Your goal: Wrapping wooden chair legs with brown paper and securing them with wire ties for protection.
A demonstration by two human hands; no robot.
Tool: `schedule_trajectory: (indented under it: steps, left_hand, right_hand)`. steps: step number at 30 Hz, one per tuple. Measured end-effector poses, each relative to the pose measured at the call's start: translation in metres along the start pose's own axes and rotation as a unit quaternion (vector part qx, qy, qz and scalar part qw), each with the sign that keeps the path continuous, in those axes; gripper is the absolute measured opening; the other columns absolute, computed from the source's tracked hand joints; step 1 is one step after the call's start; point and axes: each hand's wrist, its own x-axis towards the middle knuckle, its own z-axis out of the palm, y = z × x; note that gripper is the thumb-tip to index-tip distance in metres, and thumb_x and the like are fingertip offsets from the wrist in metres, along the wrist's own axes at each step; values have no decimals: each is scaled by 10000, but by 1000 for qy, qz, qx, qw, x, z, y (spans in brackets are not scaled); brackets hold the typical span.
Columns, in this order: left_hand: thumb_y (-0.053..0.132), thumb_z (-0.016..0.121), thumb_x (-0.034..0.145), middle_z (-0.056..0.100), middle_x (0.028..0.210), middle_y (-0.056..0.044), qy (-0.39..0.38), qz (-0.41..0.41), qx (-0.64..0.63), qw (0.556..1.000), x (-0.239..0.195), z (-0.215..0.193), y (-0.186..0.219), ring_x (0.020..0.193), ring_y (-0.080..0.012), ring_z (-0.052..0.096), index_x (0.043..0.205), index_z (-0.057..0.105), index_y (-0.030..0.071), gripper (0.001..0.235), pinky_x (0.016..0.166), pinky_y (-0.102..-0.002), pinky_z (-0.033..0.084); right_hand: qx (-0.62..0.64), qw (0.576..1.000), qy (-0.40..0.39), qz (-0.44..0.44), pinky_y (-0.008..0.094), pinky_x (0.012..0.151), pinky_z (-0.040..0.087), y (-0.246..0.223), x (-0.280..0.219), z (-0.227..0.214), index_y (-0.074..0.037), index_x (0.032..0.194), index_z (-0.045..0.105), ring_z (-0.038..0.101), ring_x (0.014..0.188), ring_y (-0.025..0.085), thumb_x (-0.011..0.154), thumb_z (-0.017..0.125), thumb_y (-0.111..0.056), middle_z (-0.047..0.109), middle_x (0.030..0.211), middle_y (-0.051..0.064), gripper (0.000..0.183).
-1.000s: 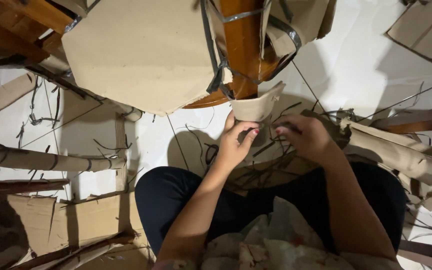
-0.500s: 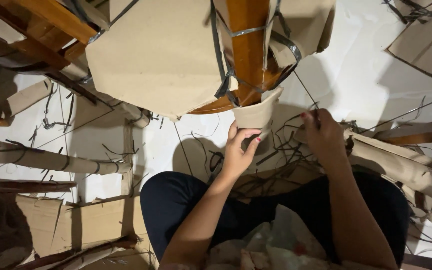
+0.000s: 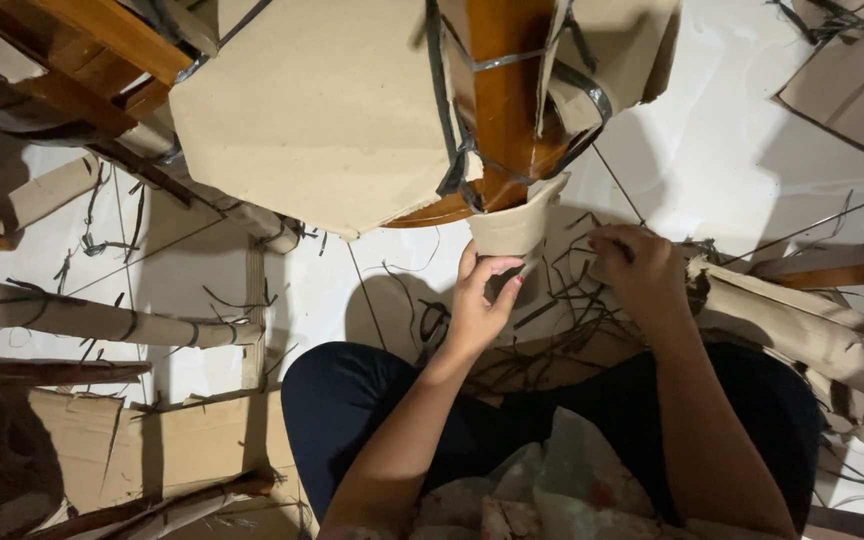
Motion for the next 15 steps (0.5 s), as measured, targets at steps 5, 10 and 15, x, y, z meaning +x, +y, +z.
schedule_trajectory:
  steps: [5,10,15]
  left_hand:
    - [83,716,945,466,1504,-249,8,-1,-8,1000,2,2,-2,985,-324,714,1091,724,148,160,978,-488,533]
    - [94,717,947,454,1521,-245,8,-12,-13,1000,0,2,7,996,-306,707,1098,715,147,161,990,-478,525]
    - [78,703,946,449,1523,-260,7,-10,-24,1000,0,1,13,1099,-368,685,1075,697,116,135,997,-457,523]
  right_hand:
    - [64,995,65,-48,444,642,584,-10,2,5,35,1125,767,722,773,347,1073,601,23,739,914,229,175]
    - [140,986,78,-51,379,664,532,-32,-1,19,23,1108,745,632,723,217,1006,538,56,731,882,216,233]
    - [214,976,-24,17,353,650,452,-31,1,40,54,1479,520,504,706,197,862,871,-215,548,751,127,758]
